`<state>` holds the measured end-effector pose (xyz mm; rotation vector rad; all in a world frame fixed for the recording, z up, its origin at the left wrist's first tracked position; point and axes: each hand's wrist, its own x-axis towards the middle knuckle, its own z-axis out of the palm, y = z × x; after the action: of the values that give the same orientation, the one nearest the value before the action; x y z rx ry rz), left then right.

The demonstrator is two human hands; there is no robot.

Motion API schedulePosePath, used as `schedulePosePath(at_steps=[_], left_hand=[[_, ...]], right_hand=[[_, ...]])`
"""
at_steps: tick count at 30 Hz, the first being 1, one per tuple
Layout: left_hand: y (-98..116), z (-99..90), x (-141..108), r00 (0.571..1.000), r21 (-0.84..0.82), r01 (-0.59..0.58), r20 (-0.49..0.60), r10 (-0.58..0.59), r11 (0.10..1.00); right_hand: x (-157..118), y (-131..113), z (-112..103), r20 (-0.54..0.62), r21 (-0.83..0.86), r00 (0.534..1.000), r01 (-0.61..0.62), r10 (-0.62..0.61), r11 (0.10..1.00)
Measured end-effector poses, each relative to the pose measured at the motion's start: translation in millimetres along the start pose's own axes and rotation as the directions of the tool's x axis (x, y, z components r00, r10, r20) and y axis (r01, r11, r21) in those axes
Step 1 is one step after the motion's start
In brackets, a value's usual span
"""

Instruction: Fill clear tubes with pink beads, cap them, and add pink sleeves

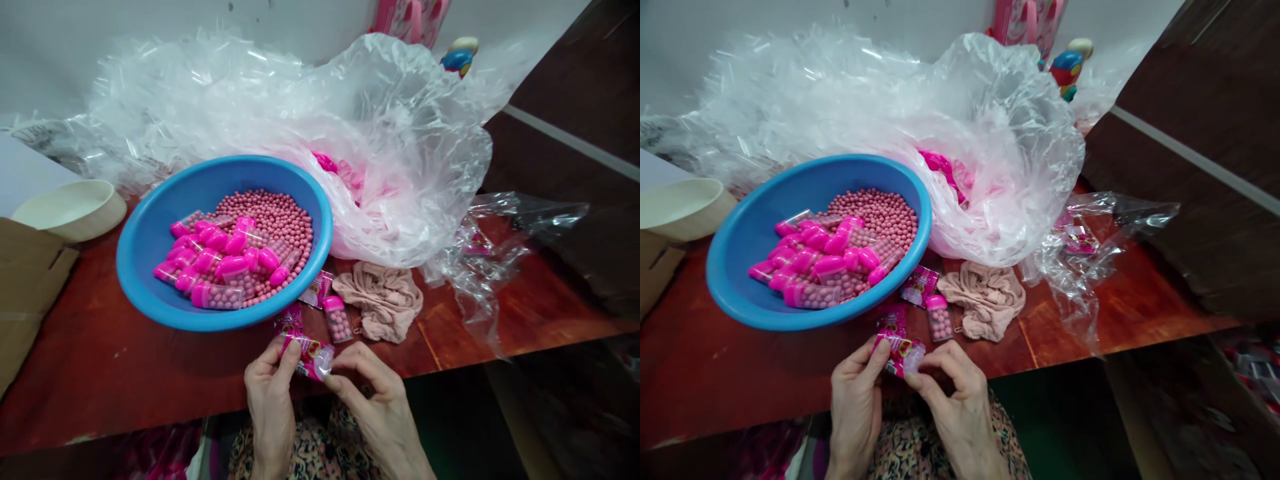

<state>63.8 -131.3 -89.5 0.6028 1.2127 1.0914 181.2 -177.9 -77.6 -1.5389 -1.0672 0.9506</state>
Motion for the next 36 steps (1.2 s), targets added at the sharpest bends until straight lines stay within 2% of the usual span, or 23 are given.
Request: schedulePosePath(at_steps=[5, 8, 12, 15, 20, 24, 27, 29, 31, 33, 36], left_hand=[[4.6, 4.9, 0.4, 0.994, -0.155, 0.105, 0.019, -0.103, 0.982], [4.5, 5.5, 1.3, 0.989, -0.184, 0.144, 0.042, -0.139, 0.972], [4.9, 6.0, -0.8, 0.976, -0.221, 0.213, 0.083, -0.199, 0.952], [6.0, 6.7, -2.9, 0.983, -0.216, 0.169, 0.111, -0.148, 0.962], [3.9, 5.0, -4.4, 0.994, -0.131, 0.07, 0.09, -0.058, 0.989], [2.8, 2.3, -4.5, 0.997, -0.096, 0.002, 0.083, 0.006, 0.995], [5.3, -1.7, -2.2, 0.997, -0.11, 0.02, 0.071, -0.012, 0.994], [6.7, -4.6, 0.0, 0.999, -0.131, 0.019, 0.042, -0.013, 0.991], [7.1, -5.8, 2.2, 1.0, -0.15, 0.007, 0.008, -0.006, 0.989], [6.6, -3.9, 4.0, 0.999, -0.175, 0.022, -0.02, -0.026, 0.984], [6.4, 4.2, 7.1, 0.996, -0.224, 0.045, -0.069, -0.062, 0.974]], right_hand=[[4.9, 1.1, 7.7, -0.009, 0.074, 0.998, -0.06, 0.061, 0.995], [3.7, -0.8, 9.2, 0.016, 0.155, 0.995, -0.098, 0.096, 0.983], [-4.1, -0.6, 8.6, 0.011, 0.138, 0.999, -0.048, 0.047, 0.989], [-6.4, 2.5, 4.5, -0.035, 0.063, 0.999, 0.031, -0.029, 0.997], [2.2, 5.6, -0.9, -0.009, -0.022, 0.958, 0.285, -0.285, 0.958], [1.0, 6.5, 4.8, -0.12, -0.004, 0.963, 0.243, -0.242, 0.97], [-1.8, 9.0, 5.2, -0.165, 0.021, 0.966, 0.206, -0.2, 0.978], [3.1, 12.2, 0.9, -0.238, -0.061, 0.949, 0.196, -0.205, 0.979], [15.2, 16.1, -4.5, -0.289, -0.238, 0.929, 0.164, -0.231, 0.957], [30.8, 19.4, -7.9, -0.236, -0.452, 0.941, 0.115, -0.243, 0.884], [48.3, 20.9, -6.5, -0.107, -0.676, 0.978, 0.059, -0.177, 0.734]])
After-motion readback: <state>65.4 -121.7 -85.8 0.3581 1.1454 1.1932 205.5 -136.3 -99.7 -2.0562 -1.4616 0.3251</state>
